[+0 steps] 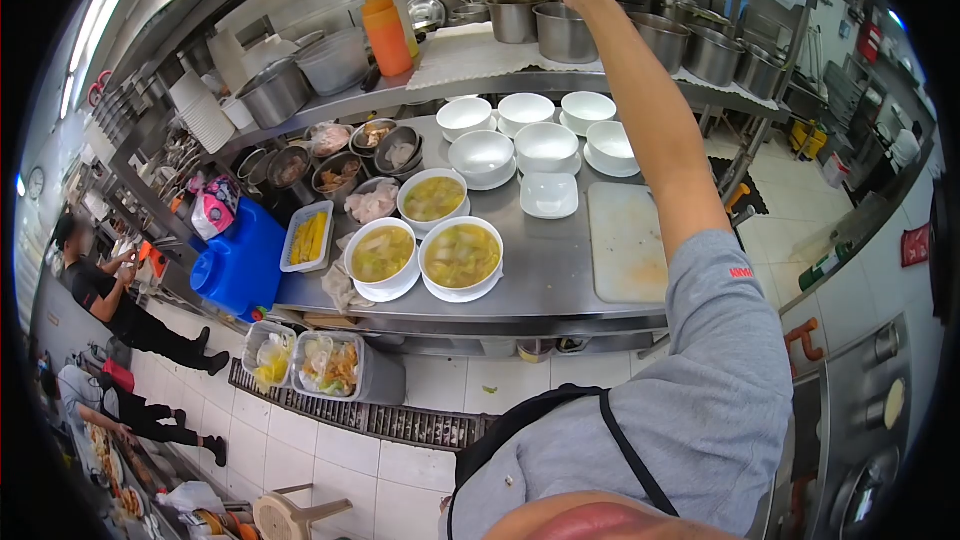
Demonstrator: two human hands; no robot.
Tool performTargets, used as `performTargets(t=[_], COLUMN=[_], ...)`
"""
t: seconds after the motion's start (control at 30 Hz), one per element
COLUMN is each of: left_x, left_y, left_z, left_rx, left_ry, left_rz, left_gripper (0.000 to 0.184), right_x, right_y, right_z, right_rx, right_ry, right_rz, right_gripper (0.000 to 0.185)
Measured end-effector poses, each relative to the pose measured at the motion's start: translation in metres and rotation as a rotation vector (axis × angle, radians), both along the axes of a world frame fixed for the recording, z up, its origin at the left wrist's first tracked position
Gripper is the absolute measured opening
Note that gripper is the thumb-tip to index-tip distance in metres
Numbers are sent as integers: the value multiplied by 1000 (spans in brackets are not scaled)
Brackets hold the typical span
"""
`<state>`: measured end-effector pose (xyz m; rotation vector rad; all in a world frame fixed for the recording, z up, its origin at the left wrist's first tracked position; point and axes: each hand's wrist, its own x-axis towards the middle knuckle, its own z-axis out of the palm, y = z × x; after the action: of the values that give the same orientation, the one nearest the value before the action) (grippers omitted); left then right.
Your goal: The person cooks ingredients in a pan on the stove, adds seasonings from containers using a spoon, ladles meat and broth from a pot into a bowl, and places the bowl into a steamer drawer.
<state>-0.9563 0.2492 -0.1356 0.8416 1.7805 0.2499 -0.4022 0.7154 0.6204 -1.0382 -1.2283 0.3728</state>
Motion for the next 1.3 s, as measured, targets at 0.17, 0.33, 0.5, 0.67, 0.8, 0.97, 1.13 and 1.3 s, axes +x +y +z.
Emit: performTargets(t=[0.17,0.33,0.5,0.67,0.8,0.97,1.13,1.3], left_x=[-1,34,84,98,157,348,575,726], left_y=[14,85,165,197,171,110,18,-27], left_z=[6,19,25,47,64,83,141,206], left_rx=[75,571,569,319,264,250,369,394], left_ry=[38,156,251,557,595,560,47,-466], left_rz=[-181,-889,-1006,-1143,-1307,-1495,-1752,-1835], left_gripper=[25,25,29,33,38,30,39,35], right_x=[1,-32,-39,24,84,169,228,314], right_y=[-7,-114,-234,-366,-472,-617,-708,-725], right_z=[-34,-141,-262,-310,-323,-386,-391,-384], right_rx=[157,90,-409,-670,-663,-712,-721,-740], right_ry=[108,-27,-339,-353,-164,148,444,336], right_rz=[40,149,477,508,186,-84,-185,-284], right_gripper=[30,32,25,33,30,29,27,29])
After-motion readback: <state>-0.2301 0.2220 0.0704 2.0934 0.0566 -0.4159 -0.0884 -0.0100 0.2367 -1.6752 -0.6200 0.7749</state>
